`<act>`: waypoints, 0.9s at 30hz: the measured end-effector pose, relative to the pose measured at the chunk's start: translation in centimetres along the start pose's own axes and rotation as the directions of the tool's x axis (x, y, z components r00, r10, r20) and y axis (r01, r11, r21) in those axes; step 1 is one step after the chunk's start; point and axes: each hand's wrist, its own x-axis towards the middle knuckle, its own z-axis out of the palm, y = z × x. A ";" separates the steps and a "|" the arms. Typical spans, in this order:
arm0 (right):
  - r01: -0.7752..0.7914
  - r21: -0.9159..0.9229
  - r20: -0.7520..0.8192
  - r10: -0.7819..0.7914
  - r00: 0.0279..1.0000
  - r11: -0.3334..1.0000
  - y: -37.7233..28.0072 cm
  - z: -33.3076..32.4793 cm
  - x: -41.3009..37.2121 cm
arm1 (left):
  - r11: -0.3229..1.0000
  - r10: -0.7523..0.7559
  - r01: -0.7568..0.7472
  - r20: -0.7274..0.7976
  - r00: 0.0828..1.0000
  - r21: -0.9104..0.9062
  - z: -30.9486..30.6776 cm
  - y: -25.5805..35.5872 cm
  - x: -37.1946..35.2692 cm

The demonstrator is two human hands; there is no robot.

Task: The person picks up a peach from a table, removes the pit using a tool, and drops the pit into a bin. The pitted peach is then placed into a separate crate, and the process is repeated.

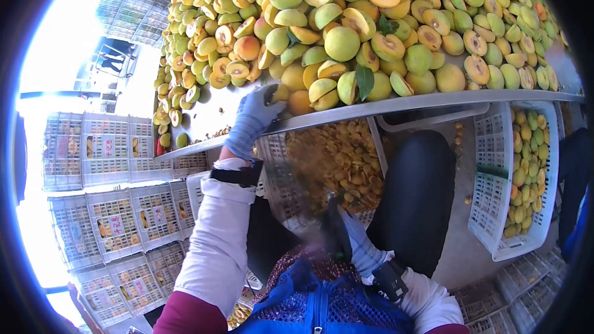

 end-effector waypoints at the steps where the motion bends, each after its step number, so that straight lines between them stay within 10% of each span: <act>1: 0.033 0.018 0.001 -0.033 0.999 0.999 0.8 -0.9 0.5 | 0.999 0.051 -0.051 -0.086 0.995 -0.001 -0.6 0.2 -0.5; 5: 0.107 0.228 -0.052 -0.097 0.994 0.968 -2.2 0.7 -0.5 | 0.934 0.229 -0.274 -0.203 0.952 -0.230 -3.3 3.5 -8.0; 8: 0.169 0.208 0.044 -0.182 0.982 0.963 -5.0 1.9 -2.7 | 0.796 0.425 -0.357 0.032 0.905 -0.488 -3.6 5.3 -14.5; 10: 0.134 0.196 0.133 -0.161 0.978 0.971 -6.3 2.2 -3.6 | 0.616 0.342 -0.101 0.149 0.928 -0.782 -2.0 5.8 -17.6; 15: 0.221 0.206 0.043 -0.235 0.971 0.953 -6.8 6.3 -5.0 | 0.068 -0.182 -0.024 -0.036 0.983 -0.997 1.4 10.1 -21.8; 19: 0.511 0.050 0.048 -0.513 0.857 0.858 -4.6 7.0 -4.8 | 0.652 -0.329 0.076 -0.191 0.925 -0.755 2.7 8.3 -22.1; 22: 0.670 -0.434 0.181 -0.670 0.720 0.602 -5.0 6.2 -5.0 | 0.504 -0.380 0.235 0.031 0.924 -0.831 2.6 6.4 -23.8; 27: 0.570 -0.805 0.388 -0.578 0.718 0.167 -5.6 6.5 -8.4 | 0.498 -0.355 0.120 -0.075 0.932 -0.859 1.5 8.0 -24.4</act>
